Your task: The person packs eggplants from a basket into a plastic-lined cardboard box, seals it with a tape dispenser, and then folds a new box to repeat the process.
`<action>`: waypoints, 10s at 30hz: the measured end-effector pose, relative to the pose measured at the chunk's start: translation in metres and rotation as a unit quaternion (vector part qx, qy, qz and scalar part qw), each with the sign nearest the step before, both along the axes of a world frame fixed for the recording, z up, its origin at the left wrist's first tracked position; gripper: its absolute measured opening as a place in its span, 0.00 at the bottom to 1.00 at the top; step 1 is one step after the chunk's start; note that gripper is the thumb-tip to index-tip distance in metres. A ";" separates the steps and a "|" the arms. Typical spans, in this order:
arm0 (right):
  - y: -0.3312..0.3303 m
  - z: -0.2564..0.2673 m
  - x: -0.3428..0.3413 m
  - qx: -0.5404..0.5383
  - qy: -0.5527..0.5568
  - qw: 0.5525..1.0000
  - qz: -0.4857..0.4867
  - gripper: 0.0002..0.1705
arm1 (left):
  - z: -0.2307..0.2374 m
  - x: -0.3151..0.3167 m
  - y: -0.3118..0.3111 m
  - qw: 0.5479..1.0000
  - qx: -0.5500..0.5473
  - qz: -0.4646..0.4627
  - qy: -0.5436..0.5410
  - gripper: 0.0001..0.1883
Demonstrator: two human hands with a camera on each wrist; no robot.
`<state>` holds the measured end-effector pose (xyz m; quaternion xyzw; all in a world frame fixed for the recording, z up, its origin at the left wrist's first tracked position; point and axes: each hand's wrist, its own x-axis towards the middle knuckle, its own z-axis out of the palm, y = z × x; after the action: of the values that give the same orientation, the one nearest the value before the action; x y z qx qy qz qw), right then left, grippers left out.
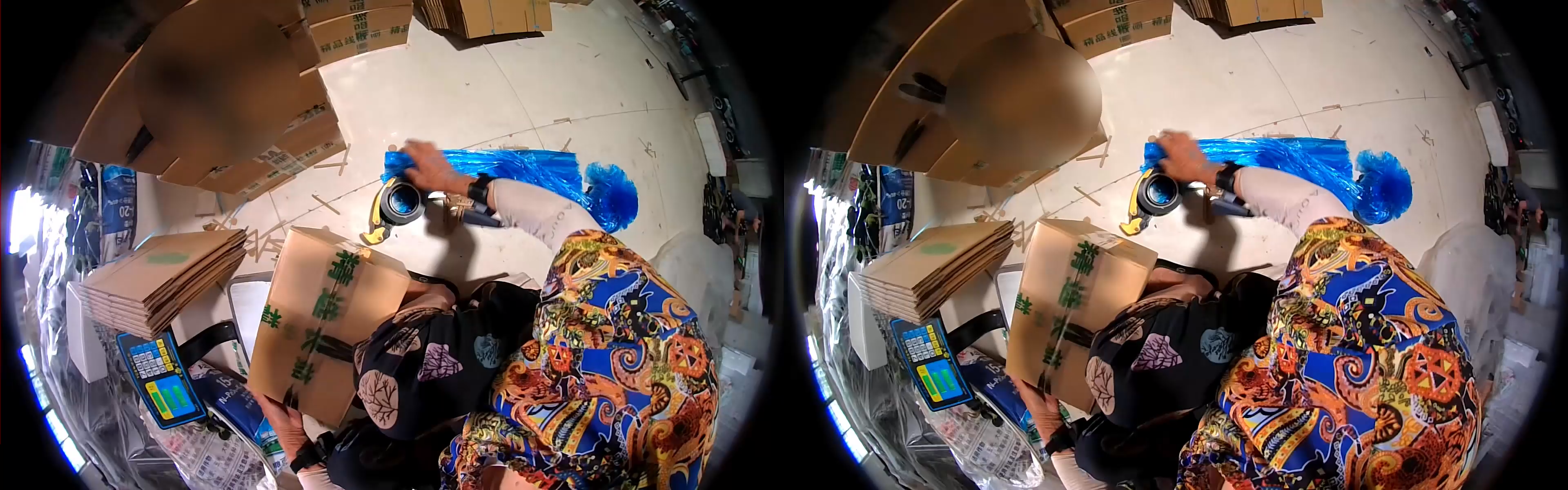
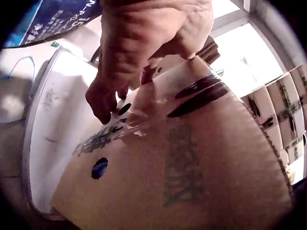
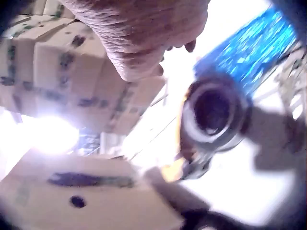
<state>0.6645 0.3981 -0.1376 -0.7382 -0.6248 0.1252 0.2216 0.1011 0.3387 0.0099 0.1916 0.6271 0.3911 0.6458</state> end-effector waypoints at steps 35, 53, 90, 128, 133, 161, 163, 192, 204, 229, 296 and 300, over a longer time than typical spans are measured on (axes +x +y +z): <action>-0.055 0.071 -0.125 -0.346 0.716 0.604 -0.053 0.37 | 0.083 0.077 0.058 0.977 -0.005 -0.170 0.130 0.29; -0.113 0.078 0.111 -0.143 0.602 0.708 -0.341 0.48 | 0.014 0.352 0.164 0.849 0.125 -0.513 -0.004 0.42; 0.035 0.061 0.103 0.056 0.422 0.830 -0.360 0.52 | -0.028 0.271 0.097 0.934 0.166 -0.316 -0.033 0.23; 0.140 0.101 0.034 0.040 -0.234 0.970 -0.046 0.38 | -0.025 0.146 0.028 0.930 0.147 -0.319 0.110 0.18; 0.103 0.119 -0.074 -0.025 0.110 0.956 0.269 0.15 | 0.114 0.107 0.017 0.864 0.139 -0.410 0.257 0.19; 0.237 0.252 -0.436 0.121 0.045 0.933 0.335 0.21 | 0.224 0.077 -0.127 0.805 0.336 -0.355 0.335 0.28; 0.233 0.264 -0.443 0.103 -0.026 0.930 0.353 0.22 | 0.226 0.077 -0.127 0.781 0.342 -0.372 0.367 0.30; 0.143 0.279 -0.213 0.046 -0.091 0.939 0.328 0.13 | 0.203 0.074 -0.151 0.692 0.407 -0.377 0.461 0.24; -0.035 0.466 -0.169 0.061 0.187 0.929 0.312 0.18 | 0.205 0.044 -0.115 0.790 0.433 -0.139 0.411 0.21; -0.049 0.380 -0.313 -0.322 0.089 0.746 0.577 0.42 | 0.160 -0.099 -0.045 0.922 0.258 0.202 0.208 0.56; 0.059 0.357 -0.379 0.039 -0.098 0.806 0.583 0.22 | 0.343 0.317 -0.069 0.519 0.659 -0.543 0.038 0.11; 0.060 0.357 -0.378 0.044 -0.091 0.804 0.586 0.22 | 0.355 0.333 -0.081 0.496 0.672 -0.539 -0.112 0.12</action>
<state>0.2862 0.4581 0.2191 -0.2292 -0.9605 0.1359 0.0799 0.4341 0.2578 0.3645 0.8230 -0.1274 0.2887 0.4724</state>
